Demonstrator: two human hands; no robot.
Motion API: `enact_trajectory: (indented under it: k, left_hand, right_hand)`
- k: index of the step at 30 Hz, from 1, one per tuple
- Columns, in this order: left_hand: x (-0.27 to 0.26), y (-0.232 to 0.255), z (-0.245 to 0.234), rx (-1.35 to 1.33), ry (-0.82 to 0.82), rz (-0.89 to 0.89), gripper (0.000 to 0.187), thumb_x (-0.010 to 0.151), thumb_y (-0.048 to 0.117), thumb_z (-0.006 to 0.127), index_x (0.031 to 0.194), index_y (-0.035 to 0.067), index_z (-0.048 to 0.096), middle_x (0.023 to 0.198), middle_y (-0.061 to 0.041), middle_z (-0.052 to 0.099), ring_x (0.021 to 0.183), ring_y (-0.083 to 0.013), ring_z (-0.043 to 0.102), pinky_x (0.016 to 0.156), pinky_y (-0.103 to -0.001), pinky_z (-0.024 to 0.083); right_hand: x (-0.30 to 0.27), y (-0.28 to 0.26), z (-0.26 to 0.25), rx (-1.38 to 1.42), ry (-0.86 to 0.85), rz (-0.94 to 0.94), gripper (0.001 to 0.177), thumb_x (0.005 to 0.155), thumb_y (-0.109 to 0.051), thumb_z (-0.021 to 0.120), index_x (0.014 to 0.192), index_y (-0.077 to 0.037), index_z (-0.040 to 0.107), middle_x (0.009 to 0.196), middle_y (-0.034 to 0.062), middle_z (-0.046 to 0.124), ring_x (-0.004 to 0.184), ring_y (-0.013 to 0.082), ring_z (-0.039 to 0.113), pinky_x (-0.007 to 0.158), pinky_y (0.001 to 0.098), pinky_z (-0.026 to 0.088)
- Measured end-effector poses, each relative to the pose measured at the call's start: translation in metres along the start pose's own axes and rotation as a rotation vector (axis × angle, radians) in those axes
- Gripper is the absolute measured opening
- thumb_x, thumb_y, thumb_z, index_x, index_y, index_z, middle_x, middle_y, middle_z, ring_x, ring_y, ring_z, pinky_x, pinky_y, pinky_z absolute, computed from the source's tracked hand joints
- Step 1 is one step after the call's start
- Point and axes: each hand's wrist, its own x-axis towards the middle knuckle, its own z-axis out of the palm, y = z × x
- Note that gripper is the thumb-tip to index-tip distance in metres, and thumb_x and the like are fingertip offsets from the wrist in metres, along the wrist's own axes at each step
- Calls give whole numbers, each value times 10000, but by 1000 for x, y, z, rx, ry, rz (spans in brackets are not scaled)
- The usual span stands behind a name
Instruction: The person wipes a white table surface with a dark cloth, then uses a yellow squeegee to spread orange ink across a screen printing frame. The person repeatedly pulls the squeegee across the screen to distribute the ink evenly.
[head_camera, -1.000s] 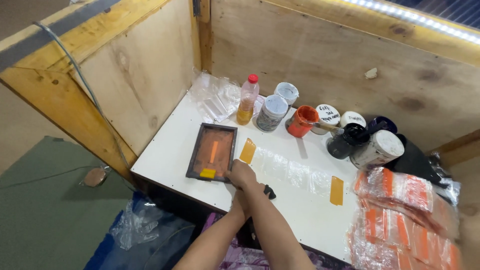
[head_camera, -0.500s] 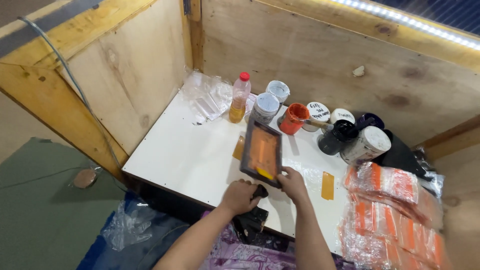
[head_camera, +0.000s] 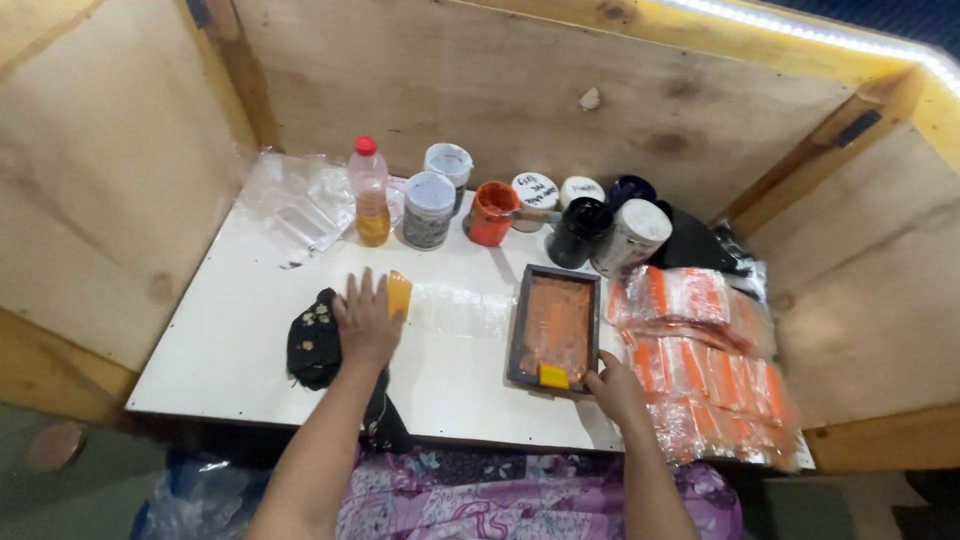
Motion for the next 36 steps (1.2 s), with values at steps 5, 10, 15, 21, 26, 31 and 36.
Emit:
enact_trajectory:
  k: [5,10,15,21,26,31,36]
  left_hand:
    - [-38,118,-13,-425,-356,95,699,895,588,603,1415,124,556,1429,-120,590,1416,-340,422,1088,-577,285]
    - [-50,177,-46,-643,-808,136,972,849,768,548,1528,93,388,1545,-141,478,1539,-390,184,1183,-652,88]
    - [-56,194,-49,-640,-840,209,1009,856,700,582,1579,79,250,1612,-124,374,1550,-365,130,1211,-626,62]
    - [-44,195,-51,-509,-927,194,840,955,675,441,1566,115,305,1632,-113,327,1564,-323,92,1237,-576,34]
    - [-36,196,-55,-519,-929,181,920,908,712,440,1572,92,294,1644,-130,306,1564,-333,99,1231,-591,23]
    - [-48,186,-28,-642,-913,136,1139,759,854,469,1575,83,279,1639,-128,326,1567,-316,118,1240,-572,-25]
    - [-55,176,-4,-629,-810,-13,1056,844,671,640,1604,82,203,1634,-141,329,1548,-339,165,1218,-591,0]
  right_hand:
    - [-26,-24,-13,55,-62,76,597,863,-294,645,1429,-107,600,872,140,794,924,340,757,820,449,580]
    - [-28,0,-10,90,-108,76,571,857,-266,662,1402,-101,624,903,171,794,965,382,749,850,489,574]
    - [-28,12,-15,106,-59,150,559,887,-331,615,1407,-129,625,943,152,800,1054,381,734,1110,505,384]
    - [-30,-1,-63,47,13,238,573,870,-395,626,1410,-204,626,1101,205,777,1172,414,675,1033,534,489]
    - [-35,-12,-61,18,-21,188,531,870,-334,636,1374,-170,645,1017,249,777,1101,446,695,989,544,514]
    - [-22,-35,-27,-7,-98,97,559,892,-311,611,1422,-132,593,917,196,783,1021,416,730,937,519,535]
    - [-8,-40,1,117,-58,-15,582,911,-297,596,1461,-117,542,885,224,762,986,419,720,867,536,545]
